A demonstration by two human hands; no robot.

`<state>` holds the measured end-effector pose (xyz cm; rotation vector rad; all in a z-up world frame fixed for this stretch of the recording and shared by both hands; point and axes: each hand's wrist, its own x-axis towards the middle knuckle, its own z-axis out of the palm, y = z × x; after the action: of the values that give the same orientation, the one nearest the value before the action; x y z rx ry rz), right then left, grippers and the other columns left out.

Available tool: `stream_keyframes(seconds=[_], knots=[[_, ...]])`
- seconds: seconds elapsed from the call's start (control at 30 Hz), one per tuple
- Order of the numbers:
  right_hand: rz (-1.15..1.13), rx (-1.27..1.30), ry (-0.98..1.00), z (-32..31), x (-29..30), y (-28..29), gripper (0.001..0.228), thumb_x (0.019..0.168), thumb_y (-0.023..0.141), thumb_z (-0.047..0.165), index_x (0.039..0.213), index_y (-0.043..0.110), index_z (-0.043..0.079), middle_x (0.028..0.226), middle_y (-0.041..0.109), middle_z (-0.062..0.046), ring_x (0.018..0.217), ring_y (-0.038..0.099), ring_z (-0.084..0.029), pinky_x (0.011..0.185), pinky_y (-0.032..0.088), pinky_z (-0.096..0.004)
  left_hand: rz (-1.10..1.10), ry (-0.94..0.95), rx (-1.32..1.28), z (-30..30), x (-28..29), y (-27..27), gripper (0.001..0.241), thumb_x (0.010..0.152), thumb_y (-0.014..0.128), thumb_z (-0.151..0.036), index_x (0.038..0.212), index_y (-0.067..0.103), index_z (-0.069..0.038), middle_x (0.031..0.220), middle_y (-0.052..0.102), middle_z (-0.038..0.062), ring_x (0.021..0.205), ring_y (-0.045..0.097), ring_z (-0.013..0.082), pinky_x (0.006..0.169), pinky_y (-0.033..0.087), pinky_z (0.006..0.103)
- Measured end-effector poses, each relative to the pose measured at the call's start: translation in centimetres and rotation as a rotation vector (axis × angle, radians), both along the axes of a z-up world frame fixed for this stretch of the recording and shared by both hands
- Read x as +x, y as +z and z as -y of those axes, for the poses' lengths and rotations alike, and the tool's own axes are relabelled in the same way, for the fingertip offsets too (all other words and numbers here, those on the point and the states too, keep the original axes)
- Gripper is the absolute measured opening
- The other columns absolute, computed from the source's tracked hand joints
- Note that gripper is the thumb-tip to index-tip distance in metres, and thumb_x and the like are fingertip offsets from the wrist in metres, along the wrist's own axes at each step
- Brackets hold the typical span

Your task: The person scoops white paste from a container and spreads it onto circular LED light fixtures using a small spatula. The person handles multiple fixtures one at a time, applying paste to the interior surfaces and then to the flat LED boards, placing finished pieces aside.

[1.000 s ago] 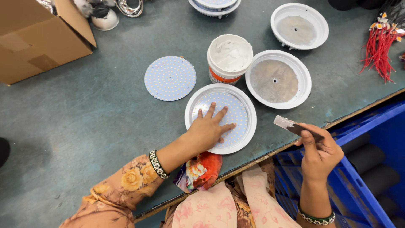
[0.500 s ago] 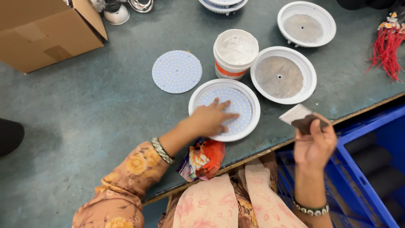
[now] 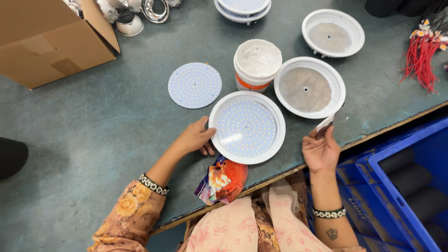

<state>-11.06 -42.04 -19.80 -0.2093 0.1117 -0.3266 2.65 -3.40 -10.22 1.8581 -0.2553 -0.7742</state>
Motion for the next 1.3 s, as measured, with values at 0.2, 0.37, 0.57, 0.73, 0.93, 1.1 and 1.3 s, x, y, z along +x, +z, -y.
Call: stream_keyframes(seconds=[0.2,0.37,0.57,0.73,0.93,1.1,1.3], knots=[[0.037,-0.054,0.033,0.0,-0.2,-0.3,0.019,0.111,0.06,0.022,0.116,0.074,0.009,0.113,0.078,-0.005,0.095,0.07,-0.019,0.075,0.046,-0.028,0.023,0.061,-0.017,0.5,0.0,-0.9,0.035,0.097,0.058,-0.018,0.122,0.048,0.005,0.072,0.072,0.017,0.052,0.073,0.0235,0.042,0.058,0.0326],[0.046,-0.051,0.06,-0.3,0.2,-0.3,0.021,0.111,0.058,0.022,0.114,0.073,0.008,0.109,0.078,-0.007,0.09,0.069,-0.018,0.076,0.046,-0.03,0.08,0.045,-0.019,0.6,-0.6,-0.1,0.03,0.099,0.054,-0.018,0.121,0.053,0.003,0.072,0.071,0.015,0.05,0.072,0.0214,0.042,0.058,0.0315],[0.104,-0.016,0.085,-0.4,0.0,-0.2,0.022,0.112,0.057,0.021,0.113,0.073,0.005,0.109,0.077,-0.009,0.091,0.068,-0.019,0.077,0.045,-0.03,0.056,0.136,0.023,-5.1,-0.3,1.3,0.031,0.098,0.055,-0.016,0.124,0.058,0.0,0.071,0.074,0.016,0.049,0.072,0.0221,0.041,0.058,0.0327],[0.038,-0.063,0.067,-0.7,1.0,0.1,0.019,0.111,0.056,0.017,0.118,0.071,0.008,0.115,0.077,-0.006,0.097,0.069,-0.02,0.076,0.044,-0.034,0.135,0.355,-0.002,-10.8,4.2,5.1,0.028,0.102,0.05,-0.015,0.117,0.06,0.006,0.07,0.072,0.019,0.048,0.069,0.0259,0.04,0.056,0.0344],[-0.031,-0.028,0.11,-0.9,2.3,0.8,0.019,0.107,0.055,0.016,0.118,0.069,0.008,0.113,0.078,-0.002,0.096,0.071,-0.014,0.076,0.044,-0.035,0.414,0.441,-0.246,-6.2,16.9,7.2,0.027,0.1,0.045,-0.008,0.115,0.062,0.009,0.085,0.073,0.018,0.06,0.073,0.0263,0.05,0.061,0.0345],[-0.036,-0.099,0.075,-0.9,2.2,0.2,0.018,0.106,0.056,0.016,0.116,0.069,0.007,0.107,0.078,-0.005,0.092,0.071,-0.017,0.076,0.047,-0.036,0.299,0.37,-0.343,5.4,29.7,7.0,0.031,0.101,0.042,-0.011,0.099,0.06,0.015,0.078,0.072,0.025,0.058,0.074,0.0336,0.046,0.062,0.0387],[-0.059,-0.148,0.075,-0.1,1.8,-0.7,0.02,0.105,0.055,0.018,0.113,0.067,0.004,0.103,0.076,-0.01,0.092,0.07,-0.023,0.078,0.048,-0.039,0.34,0.382,-0.328,15.8,38.6,4.8,0.034,0.099,0.045,-0.01,0.101,0.061,0.02,0.076,0.072,0.027,0.057,0.075,0.0341,0.044,0.062,0.0383]])
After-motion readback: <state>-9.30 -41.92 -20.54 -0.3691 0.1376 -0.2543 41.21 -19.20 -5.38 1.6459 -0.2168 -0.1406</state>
